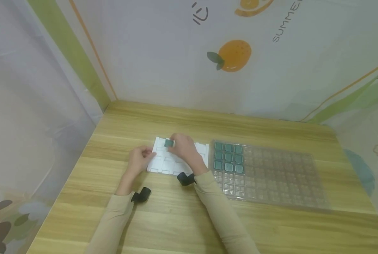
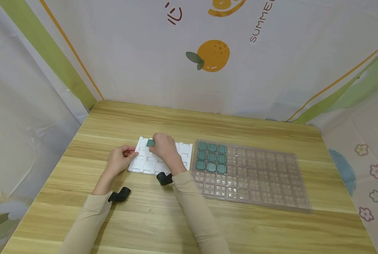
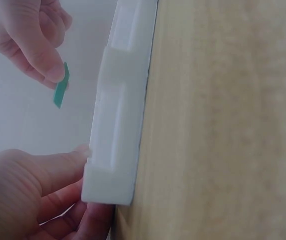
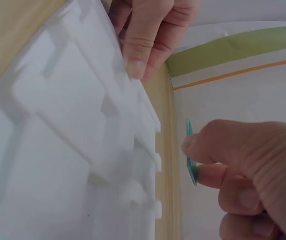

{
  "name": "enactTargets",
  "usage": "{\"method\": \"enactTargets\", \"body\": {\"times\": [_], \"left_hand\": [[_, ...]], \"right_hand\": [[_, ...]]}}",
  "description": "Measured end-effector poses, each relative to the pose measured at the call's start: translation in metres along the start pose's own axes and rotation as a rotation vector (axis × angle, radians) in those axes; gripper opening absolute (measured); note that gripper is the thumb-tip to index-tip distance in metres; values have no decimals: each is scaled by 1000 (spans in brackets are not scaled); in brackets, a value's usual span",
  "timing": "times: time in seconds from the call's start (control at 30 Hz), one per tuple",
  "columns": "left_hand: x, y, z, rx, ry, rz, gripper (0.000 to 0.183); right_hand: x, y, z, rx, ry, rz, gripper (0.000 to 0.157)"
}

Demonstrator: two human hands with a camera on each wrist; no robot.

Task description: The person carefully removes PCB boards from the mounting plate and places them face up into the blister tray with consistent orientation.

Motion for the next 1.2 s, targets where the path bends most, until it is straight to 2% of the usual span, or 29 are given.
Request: {"method": "enactTargets", "body": {"times": [0.3,0.7,1.2], "left_hand": [[0,-1,1,9,-11,-4,23],[-1,-2,1,14,-12,-29,23],[0,1,0,19,-11,-11,23]], "right_hand": [[-7,-8,6,28,-4,-28,31],[-20,-17,15,12,-20,-25,28],[-37,-27,26,2,-8,-59,30]]}}
Point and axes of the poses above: each hand's wrist, its own x-axis towards the middle knuckle, its own z-axis out of the back of the hand, y = z × x, the point moved 8 cm from there along x, towards the middle knuckle, and after that the axes turned 6 degrees about -y, right-handed, at the moved point
